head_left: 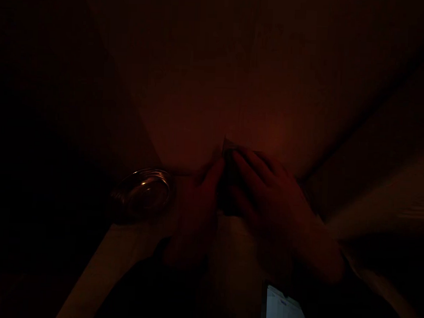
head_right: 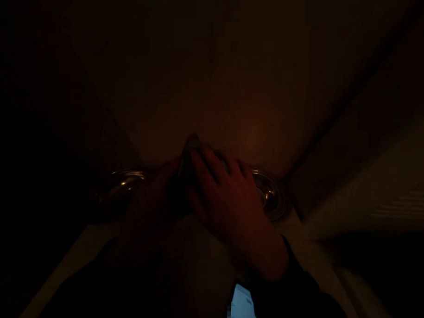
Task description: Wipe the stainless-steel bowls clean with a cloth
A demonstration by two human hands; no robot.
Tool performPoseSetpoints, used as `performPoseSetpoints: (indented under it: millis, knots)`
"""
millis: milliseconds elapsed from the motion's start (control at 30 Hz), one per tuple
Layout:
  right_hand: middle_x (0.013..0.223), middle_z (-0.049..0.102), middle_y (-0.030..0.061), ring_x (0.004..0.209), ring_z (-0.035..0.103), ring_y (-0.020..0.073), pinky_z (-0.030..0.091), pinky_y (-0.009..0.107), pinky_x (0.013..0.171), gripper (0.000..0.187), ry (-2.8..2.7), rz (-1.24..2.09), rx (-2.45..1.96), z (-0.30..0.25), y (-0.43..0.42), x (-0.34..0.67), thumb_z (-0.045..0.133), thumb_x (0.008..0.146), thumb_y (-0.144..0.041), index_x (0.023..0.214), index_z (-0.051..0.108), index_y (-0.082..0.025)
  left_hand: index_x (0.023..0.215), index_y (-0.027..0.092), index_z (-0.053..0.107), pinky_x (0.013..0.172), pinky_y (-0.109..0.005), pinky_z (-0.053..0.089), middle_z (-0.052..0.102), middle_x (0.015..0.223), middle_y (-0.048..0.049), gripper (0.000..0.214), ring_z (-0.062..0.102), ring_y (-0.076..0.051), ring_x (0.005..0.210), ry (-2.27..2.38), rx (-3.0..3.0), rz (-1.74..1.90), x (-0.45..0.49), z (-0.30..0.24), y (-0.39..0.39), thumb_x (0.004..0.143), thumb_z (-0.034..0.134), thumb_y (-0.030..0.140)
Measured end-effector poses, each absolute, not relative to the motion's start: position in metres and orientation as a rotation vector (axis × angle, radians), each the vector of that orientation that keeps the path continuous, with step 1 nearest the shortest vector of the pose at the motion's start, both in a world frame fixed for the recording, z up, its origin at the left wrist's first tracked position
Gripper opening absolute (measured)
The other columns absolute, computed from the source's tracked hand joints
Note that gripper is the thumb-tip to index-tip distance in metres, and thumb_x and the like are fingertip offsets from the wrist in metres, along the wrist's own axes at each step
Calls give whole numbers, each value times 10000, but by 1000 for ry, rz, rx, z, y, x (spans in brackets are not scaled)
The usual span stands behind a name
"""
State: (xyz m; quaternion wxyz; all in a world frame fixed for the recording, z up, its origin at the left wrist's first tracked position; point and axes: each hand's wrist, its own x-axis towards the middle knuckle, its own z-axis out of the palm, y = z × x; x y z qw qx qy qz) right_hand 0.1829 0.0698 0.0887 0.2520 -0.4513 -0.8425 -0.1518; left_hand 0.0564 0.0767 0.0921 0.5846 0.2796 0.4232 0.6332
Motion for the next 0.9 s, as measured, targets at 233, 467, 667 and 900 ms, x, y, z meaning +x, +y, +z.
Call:
performPoseSetpoints:
  millis: [233, 467, 667, 900]
  knots:
    - [1429, 437, 118, 1246, 395, 359, 418, 545, 942, 472, -2399, -432, -1095, 90, 62, 178, 427, 920, -263, 1370, 437, -121, 818, 176, 677, 784, -251, 506, 718, 884, -33, 129, 662, -181, 909, 1018, 674, 1512, 52, 103, 76, 786, 591, 267]
    - [1443, 414, 124, 1249, 399, 343, 408, 532, 967, 509, -2290, -416, -1147, 87, 70, 181, 420, 931, -316, 1397, 394, -115, 933, 181, 674, 756, -260, 505, 705, 935, -30, 214, 659, -179, 888, 981, 703, 1490, 55, 97, 74, 780, 611, 317]
    - [1428, 434, 127, 1272, 369, 358, 420, 545, 963, 476, -2351, -365, -1057, 85, 67, 180, 433, 923, -278, 1366, 440, -104, 858, 178, 645, 717, -234, 506, 685, 863, -20, 166, 648, -153, 837, 979, 692, 1492, 54, 97, 78, 806, 575, 320]
    - [1416, 452, 121, 1237, 403, 360, 430, 558, 949, 472, -2301, -407, -1094, 86, 70, 179, 439, 919, -281, 1361, 449, -112, 886, 199, 652, 703, -240, 499, 692, 911, -27, 188, 644, -172, 865, 1090, 759, 1489, 52, 91, 79, 799, 581, 351]
